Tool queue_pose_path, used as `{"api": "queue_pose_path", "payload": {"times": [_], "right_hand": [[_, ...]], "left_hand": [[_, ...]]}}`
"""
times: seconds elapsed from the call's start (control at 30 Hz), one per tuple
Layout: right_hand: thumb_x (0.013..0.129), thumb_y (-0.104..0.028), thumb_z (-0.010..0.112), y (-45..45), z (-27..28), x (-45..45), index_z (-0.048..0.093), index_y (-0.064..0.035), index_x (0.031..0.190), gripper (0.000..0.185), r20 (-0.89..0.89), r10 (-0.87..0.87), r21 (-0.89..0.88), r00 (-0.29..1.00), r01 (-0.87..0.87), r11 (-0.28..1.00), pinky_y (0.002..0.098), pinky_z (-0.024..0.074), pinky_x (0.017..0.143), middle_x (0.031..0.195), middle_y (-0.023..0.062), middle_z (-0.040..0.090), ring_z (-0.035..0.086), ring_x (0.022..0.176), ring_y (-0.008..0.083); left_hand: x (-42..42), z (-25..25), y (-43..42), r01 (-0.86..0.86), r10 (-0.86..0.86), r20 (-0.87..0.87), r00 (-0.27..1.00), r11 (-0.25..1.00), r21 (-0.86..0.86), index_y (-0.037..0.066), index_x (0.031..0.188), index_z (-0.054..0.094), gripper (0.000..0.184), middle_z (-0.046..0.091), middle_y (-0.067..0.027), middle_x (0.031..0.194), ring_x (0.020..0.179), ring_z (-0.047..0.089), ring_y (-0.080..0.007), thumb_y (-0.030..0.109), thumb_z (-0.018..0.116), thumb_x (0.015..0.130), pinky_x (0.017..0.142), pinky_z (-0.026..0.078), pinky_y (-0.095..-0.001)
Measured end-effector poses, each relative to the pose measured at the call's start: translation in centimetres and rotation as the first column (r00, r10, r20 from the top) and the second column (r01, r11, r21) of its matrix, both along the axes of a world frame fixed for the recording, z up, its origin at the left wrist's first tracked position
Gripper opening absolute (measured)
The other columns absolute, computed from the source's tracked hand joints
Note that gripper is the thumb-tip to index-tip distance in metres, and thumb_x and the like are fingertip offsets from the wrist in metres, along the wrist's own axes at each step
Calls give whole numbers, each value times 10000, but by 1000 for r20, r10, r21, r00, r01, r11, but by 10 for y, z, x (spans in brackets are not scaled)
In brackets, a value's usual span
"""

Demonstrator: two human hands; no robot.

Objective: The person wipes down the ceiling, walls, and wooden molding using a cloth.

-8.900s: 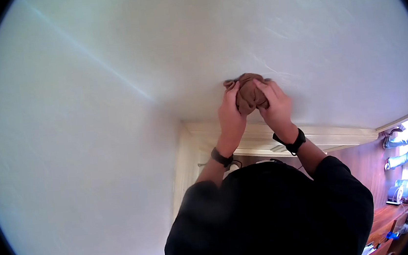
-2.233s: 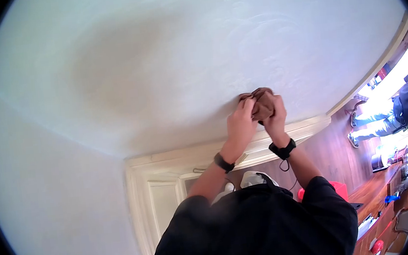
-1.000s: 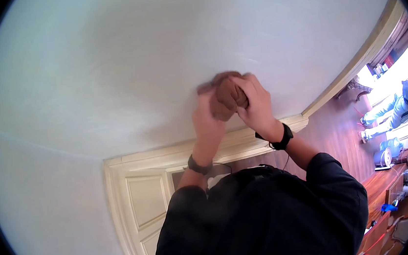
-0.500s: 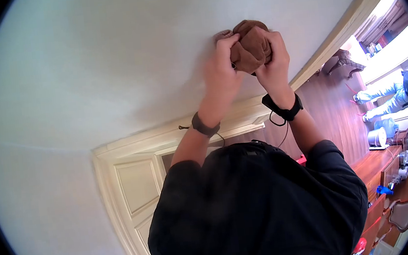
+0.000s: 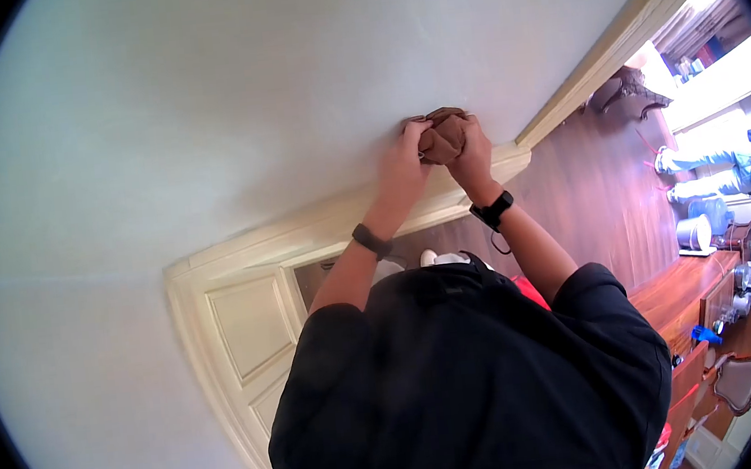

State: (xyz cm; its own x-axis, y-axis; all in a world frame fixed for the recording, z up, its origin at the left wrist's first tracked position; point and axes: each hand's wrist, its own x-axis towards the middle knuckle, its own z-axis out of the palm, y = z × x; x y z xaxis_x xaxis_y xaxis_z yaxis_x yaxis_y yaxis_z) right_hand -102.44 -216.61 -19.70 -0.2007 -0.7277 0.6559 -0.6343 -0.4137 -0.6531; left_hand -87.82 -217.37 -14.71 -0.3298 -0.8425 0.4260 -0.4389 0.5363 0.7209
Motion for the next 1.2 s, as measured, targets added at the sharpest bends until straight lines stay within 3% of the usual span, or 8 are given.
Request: {"api": "queue_pose_path", "payload": {"times": [0.2,0.3,0.4,0.5,0.57,0.87,1.0,1.2], "right_hand": [[699,-110,753,27,-78,25,526,-92,1089,452,-75,58,432,995,-20,902,432,523,703,1001,139,618,629,892,370],[778,-172,677,18,-139,36,564,-96,1085,336,-110,111,510,988,-39,859,456,506,730,977,140,620,619,888,369],[802,-209,649,26,-150,50,599,-91,1015,248,-93,131,526,987,-63,848,461,490,727,922,150,616,605,858,369],[796,-208,659,28,-144,49,591,-88,1021,264,-114,137,559,984,-51,828,461,493,719,912,147,615,606,857,363],[790,-219,671,27,-140,40,584,-87,1054,308,-125,172,612,977,-61,788,462,501,723,938,145,620,616,872,359],[769,-282,703,42,-114,-43,571,-113,1133,423,-153,-69,731,986,160,663,464,519,757,1022,135,642,632,925,363],[779,-275,690,50,-114,-82,570,-136,1142,407,-231,-144,728,962,269,631,461,520,758,1015,126,644,635,909,362],[783,-220,675,51,-120,-79,571,-120,1109,357,-146,-145,726,979,205,656,469,508,785,1050,137,649,617,956,385]], "left_hand": [[27,-82,12,-215,70,357,931,897,385,102,1125,531,339,677,-155,1008,885,642,-408,224,681,847,711,513,-480],[48,-144,18,-264,101,346,933,845,466,106,1128,552,346,687,-159,976,891,642,-409,331,647,883,722,508,-495],[60,-191,26,-247,127,346,930,912,328,95,1127,567,368,686,-180,982,874,644,-412,380,617,899,718,505,-506],[55,-203,26,-347,209,327,922,820,454,80,1145,558,377,684,-208,967,851,647,-418,369,606,908,709,507,-512],[50,-222,23,-291,137,373,918,870,397,72,1153,543,353,680,-217,943,836,646,-423,319,600,907,704,508,-517],[-54,-214,9,-133,3,378,926,938,319,96,1148,499,282,677,-189,890,804,650,-406,139,562,876,671,509,-522],[-96,-168,15,-78,-87,396,914,920,383,91,1125,513,242,677,-185,871,796,654,-393,125,539,887,657,515,-509],[-87,-175,20,-37,-98,415,905,952,305,76,1125,533,235,671,-190,851,769,658,-392,102,512,893,640,519,-494]]}}
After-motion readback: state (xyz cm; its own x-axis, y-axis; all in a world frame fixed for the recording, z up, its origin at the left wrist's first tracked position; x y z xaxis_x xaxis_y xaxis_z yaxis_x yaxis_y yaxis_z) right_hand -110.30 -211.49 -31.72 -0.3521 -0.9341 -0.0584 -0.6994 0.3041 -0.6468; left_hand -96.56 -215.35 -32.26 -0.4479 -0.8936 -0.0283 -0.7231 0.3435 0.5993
